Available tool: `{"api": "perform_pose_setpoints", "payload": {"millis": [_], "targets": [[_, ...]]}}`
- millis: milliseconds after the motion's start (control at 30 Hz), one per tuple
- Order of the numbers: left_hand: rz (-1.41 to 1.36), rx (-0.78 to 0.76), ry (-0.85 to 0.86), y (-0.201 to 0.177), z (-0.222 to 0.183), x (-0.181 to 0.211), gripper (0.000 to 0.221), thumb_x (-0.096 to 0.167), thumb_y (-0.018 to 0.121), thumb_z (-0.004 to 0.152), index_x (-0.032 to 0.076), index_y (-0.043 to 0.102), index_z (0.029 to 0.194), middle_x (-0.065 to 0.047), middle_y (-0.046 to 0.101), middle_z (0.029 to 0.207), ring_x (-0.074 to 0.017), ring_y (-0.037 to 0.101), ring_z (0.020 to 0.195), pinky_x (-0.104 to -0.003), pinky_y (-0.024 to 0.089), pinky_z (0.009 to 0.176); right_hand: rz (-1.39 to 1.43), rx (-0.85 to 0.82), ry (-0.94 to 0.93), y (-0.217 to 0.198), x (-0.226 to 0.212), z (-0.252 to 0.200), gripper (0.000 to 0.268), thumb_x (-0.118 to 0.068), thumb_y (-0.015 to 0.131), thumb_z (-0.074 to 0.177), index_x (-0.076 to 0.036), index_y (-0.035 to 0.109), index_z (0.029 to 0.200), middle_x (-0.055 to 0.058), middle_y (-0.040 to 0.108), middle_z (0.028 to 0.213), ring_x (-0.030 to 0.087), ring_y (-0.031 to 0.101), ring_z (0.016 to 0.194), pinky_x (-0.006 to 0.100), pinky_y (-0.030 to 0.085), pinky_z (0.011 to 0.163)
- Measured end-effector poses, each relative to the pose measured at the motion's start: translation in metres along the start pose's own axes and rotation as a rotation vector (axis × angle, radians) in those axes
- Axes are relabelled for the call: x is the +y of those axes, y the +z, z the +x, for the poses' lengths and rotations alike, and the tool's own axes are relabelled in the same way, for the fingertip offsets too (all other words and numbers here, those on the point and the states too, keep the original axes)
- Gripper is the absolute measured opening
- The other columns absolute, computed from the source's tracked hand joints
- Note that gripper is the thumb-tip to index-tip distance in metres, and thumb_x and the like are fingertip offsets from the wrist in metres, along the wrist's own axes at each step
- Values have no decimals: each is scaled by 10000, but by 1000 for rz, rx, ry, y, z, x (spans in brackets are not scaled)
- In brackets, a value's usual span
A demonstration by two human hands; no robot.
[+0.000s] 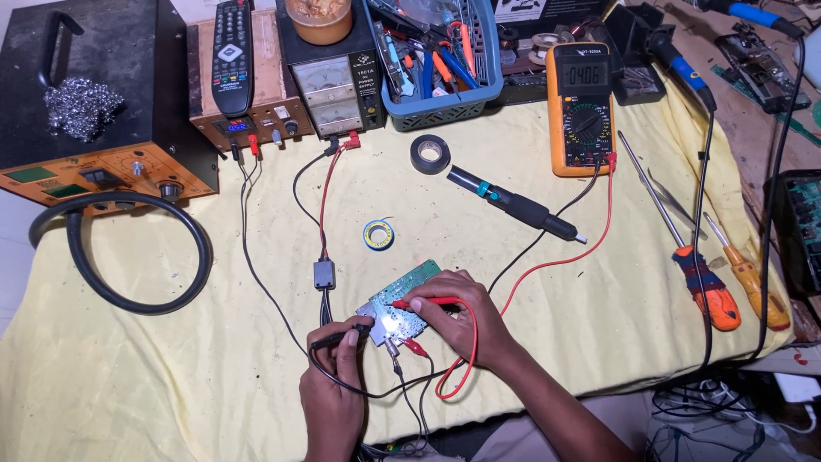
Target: Testing a circuit board with a multimeter and performing soldering repairs at a workbench.
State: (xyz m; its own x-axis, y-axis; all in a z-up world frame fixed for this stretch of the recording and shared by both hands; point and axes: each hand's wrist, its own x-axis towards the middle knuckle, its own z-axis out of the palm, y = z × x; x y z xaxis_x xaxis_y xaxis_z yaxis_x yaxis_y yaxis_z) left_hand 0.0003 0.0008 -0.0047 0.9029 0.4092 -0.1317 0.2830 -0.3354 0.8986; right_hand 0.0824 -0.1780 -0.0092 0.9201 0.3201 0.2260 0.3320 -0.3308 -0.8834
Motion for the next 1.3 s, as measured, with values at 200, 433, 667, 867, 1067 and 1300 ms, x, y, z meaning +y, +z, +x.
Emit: {"api": "perform_pose_setpoints", "payload": {"millis": [200, 433, 667, 867, 1067, 1300], "targets": [[-24, -5, -2, 0, 0, 1, 186, 300, 506, 1015, 192, 639, 1086, 90, 839, 1109, -118, 798, 948, -285, 539, 761, 1, 2, -2, 0, -3, 2, 191, -230, 649, 958, -130, 802, 905, -32, 815, 871, 132, 712, 853, 320, 453, 895], [-10, -1, 8, 1, 1, -1, 184, 302, 503, 1015, 192, 631, 1091, 87, 843, 1103, -120, 804, 924, -289, 544, 751, 16, 5, 5, 0, 0, 1, 169, -211, 662, 951, -145, 818, 939, -35, 825, 897, 124, 712, 866, 312, 440, 911], [-15, 2, 10, 0, 0, -1, 187, 294, 509, 1014, 193, 643, 1095, 75, 842, 1098, -136, 804, 920, -295, 550, 749, 8, -8, -8, 0, 1, 1, 179, -217, 646, 963, -143, 807, 939, -44, 811, 880, 129, 696, 851, 318, 429, 899], [-38, -3, 2, -1, -1, 5, 226, 307, 503, 1009, 181, 668, 1098, 39, 845, 1111, -138, 806, 1007, -284, 566, 808, -13, 4, -28, 0, 1, 1, 169, -215, 657, 952, -132, 798, 912, -34, 814, 880, 135, 708, 850, 319, 451, 891], [-32, -34, -14, -4, 0, 9, 215, 325, 500, 1008, 209, 658, 1097, 45, 841, 1118, -147, 791, 1050, -289, 551, 816, 59, 53, -17, -4, -12, 1, 181, -170, 639, 952, -114, 811, 954, 17, 823, 911, 162, 745, 891, 320, 479, 874], [-33, -44, 17, -5, 0, 2, 206, 323, 498, 1019, 207, 649, 1096, 62, 831, 1102, -113, 698, 715, -275, 487, 649, 388, 283, 209, -7, 13, -5, 248, -191, 564, 1033, 2, 713, 1078, 125, 735, 1022, 211, 743, 927, 287, 615, 845]]}}
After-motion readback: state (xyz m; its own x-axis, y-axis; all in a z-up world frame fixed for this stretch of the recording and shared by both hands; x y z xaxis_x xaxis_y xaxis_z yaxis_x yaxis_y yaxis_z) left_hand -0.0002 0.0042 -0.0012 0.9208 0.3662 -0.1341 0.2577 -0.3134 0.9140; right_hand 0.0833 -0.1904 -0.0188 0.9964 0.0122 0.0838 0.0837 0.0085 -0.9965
